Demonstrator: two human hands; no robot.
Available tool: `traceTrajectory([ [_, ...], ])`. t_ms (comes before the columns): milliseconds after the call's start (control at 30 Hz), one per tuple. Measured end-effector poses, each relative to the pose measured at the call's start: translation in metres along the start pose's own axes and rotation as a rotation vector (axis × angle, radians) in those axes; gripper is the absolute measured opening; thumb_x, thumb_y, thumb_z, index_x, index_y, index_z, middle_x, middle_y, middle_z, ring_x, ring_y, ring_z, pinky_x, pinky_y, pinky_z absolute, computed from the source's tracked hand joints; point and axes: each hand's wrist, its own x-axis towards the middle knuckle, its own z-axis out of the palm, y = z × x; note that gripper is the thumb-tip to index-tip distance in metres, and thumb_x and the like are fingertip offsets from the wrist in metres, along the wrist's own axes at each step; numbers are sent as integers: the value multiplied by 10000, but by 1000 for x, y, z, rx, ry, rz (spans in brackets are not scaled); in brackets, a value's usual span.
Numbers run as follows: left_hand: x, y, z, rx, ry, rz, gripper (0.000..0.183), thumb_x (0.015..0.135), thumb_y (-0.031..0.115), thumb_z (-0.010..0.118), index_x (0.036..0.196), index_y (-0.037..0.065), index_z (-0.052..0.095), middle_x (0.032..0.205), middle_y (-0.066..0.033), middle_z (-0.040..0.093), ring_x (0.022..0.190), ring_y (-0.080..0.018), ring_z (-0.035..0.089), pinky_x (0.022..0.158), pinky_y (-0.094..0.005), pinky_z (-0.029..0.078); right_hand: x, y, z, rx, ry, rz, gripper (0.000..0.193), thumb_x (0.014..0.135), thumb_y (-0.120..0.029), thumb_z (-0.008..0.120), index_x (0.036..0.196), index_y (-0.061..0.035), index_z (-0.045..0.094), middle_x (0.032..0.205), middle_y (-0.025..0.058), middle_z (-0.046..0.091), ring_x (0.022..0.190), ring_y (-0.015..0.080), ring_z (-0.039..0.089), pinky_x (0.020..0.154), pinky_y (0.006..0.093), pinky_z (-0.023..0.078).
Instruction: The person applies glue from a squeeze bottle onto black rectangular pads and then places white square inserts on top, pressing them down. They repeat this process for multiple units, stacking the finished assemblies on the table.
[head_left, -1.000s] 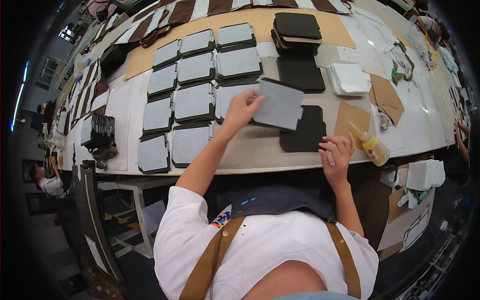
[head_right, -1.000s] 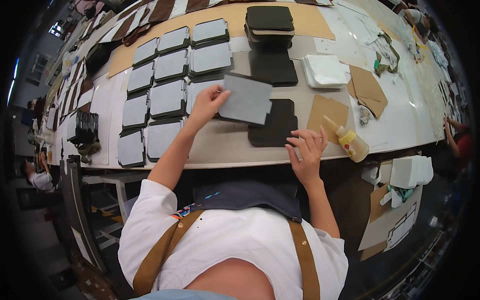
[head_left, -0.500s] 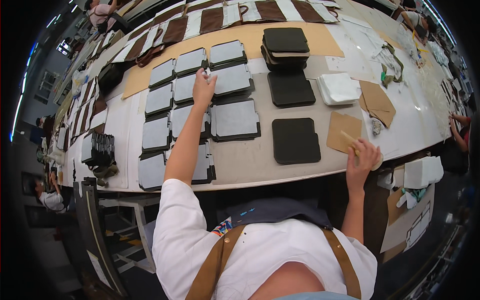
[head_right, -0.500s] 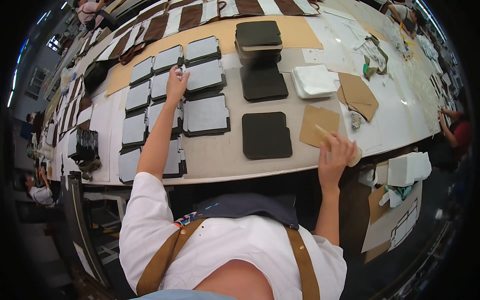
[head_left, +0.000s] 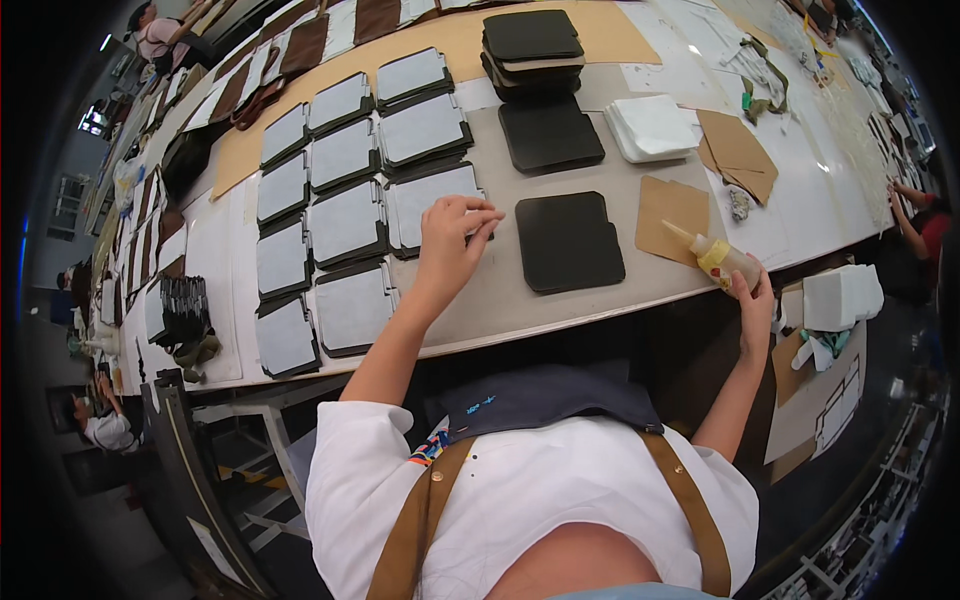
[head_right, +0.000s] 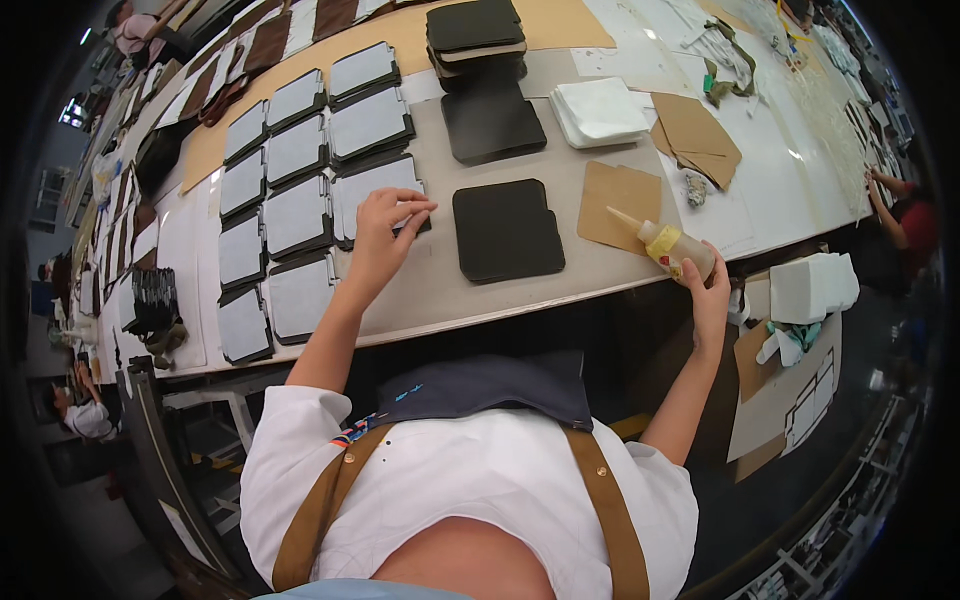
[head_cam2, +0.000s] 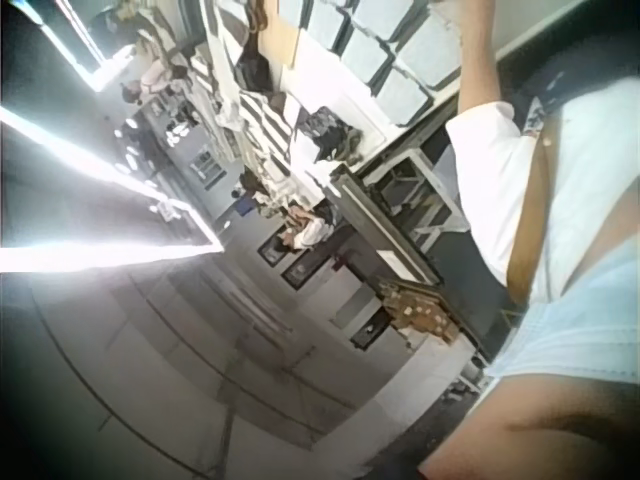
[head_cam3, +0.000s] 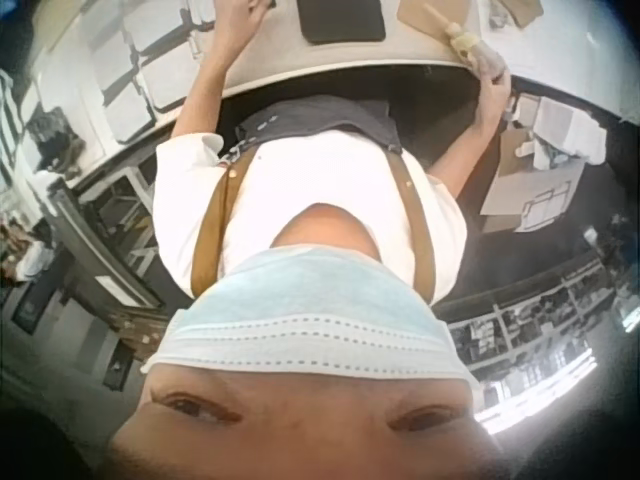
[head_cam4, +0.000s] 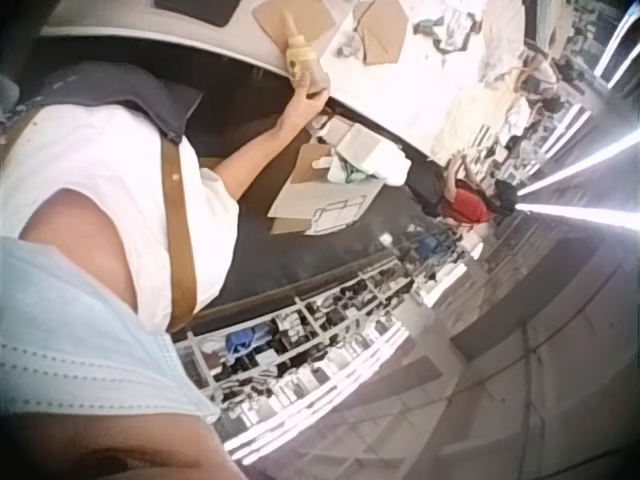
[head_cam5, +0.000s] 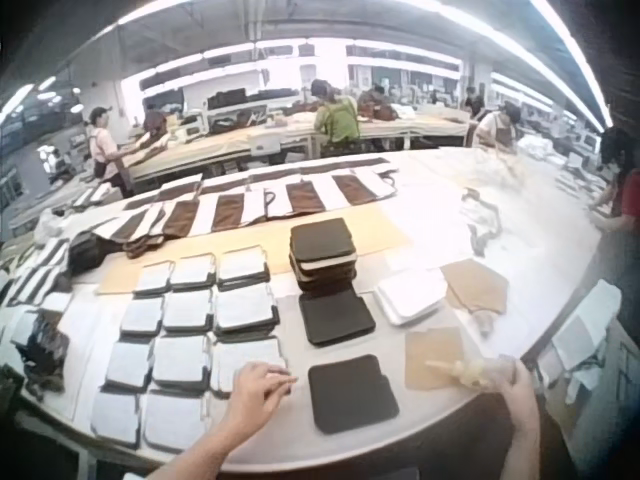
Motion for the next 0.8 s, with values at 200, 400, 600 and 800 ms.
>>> traceTrajectory([
  [200,-42,32,17,-75,41,-92,94,846,148,770,887,98,702,1023,-23,666,1064,-249,562,957,-414,367,-9,-27,19,620,41,-109,628,936,-185,757,1466,-35,454,1333,96,574,1215,174,573,1069,303,436],
  [400,-68,38,29,-85,78,-139,98,857,144,753,898,87,684,1018,-40,661,1039,-253,562,956,-408,370,-19,-60,81,384,37,-323,634,885,-108,791,1431,-39,476,1347,75,553,1237,169,546,1089,324,429],
  [600,-81,38,30,-39,96,-130,96,877,153,734,928,89,682,1008,-48,639,1059,-281,545,965,-433,358,-21,-66,120,231,13,-410,621,863,-77,801,1385,-46,467,1273,83,561,1178,166,561,991,300,494],
  [800,-80,37,33,-89,104,-169,100,883,155,729,925,86,670,1027,-56,641,1071,-292,542,975,-439,354,-20,-61,131,150,61,-438,627,852,-82,805,1387,-45,481,1338,88,514,1226,188,528,1046,322,448],
])
